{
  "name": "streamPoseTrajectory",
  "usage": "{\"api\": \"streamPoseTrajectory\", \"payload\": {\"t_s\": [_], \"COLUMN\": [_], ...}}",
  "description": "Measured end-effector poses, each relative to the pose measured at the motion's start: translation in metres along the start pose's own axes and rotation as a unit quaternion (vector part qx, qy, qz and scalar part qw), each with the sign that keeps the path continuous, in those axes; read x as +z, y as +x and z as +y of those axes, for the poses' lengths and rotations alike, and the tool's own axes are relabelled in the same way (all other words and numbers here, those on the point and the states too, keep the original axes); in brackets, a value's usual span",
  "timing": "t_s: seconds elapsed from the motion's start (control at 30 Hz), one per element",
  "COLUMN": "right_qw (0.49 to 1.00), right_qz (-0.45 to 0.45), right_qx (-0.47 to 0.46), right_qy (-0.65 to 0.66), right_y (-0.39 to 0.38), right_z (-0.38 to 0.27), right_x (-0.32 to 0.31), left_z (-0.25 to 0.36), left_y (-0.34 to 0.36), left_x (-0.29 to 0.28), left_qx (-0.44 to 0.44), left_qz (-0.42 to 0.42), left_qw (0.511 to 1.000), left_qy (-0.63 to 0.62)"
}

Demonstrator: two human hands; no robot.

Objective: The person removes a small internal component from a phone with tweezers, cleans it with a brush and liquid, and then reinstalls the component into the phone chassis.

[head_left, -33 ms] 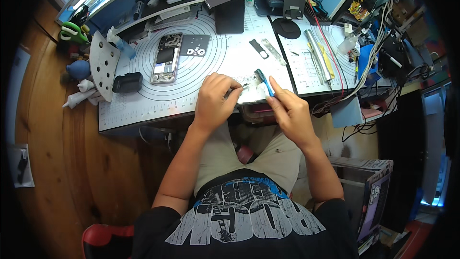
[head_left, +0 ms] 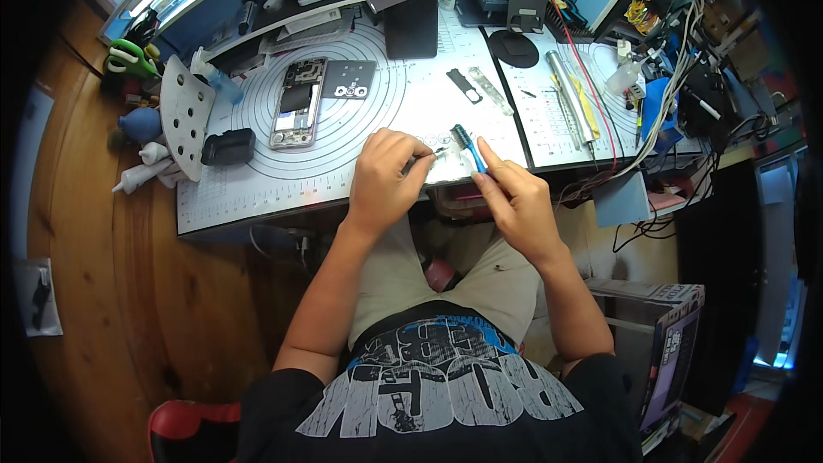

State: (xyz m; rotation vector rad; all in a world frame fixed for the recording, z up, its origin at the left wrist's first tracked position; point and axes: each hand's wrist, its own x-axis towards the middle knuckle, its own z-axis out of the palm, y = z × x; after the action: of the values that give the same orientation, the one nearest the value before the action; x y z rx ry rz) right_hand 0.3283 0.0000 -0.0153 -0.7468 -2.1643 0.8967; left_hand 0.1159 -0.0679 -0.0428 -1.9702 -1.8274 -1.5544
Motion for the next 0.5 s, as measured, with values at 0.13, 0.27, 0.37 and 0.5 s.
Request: {"api": "streamPoseTrajectory", "payload": {"t_s": [0.13, 0.27, 0.37, 0.5], "right_qw": [0.998, 0.995, 0.997, 0.996], "right_qz": [0.016, 0.009, 0.012, 0.013], "right_qx": [-0.05, -0.073, -0.07, -0.077], "right_qy": [-0.024, -0.061, -0.044, -0.05], "right_y": [-0.007, -0.009, -0.01, -0.003], "right_z": [-0.006, 0.006, 0.001, -0.002], "right_x": [0.019, 0.028, 0.029, 0.025], "left_z": [-0.001, -0.002, -0.002, -0.003], "left_y": [-0.003, -0.003, -0.004, -0.002], "left_x": [0.0, 0.001, 0.001, 0.001], "left_qx": [-0.016, -0.006, -0.006, -0.008], "left_qz": [-0.002, 0.0, -0.001, -0.005], "left_qw": [1.0, 1.0, 1.0, 1.0], "left_qy": [-0.001, -0.009, -0.017, -0.022]}}
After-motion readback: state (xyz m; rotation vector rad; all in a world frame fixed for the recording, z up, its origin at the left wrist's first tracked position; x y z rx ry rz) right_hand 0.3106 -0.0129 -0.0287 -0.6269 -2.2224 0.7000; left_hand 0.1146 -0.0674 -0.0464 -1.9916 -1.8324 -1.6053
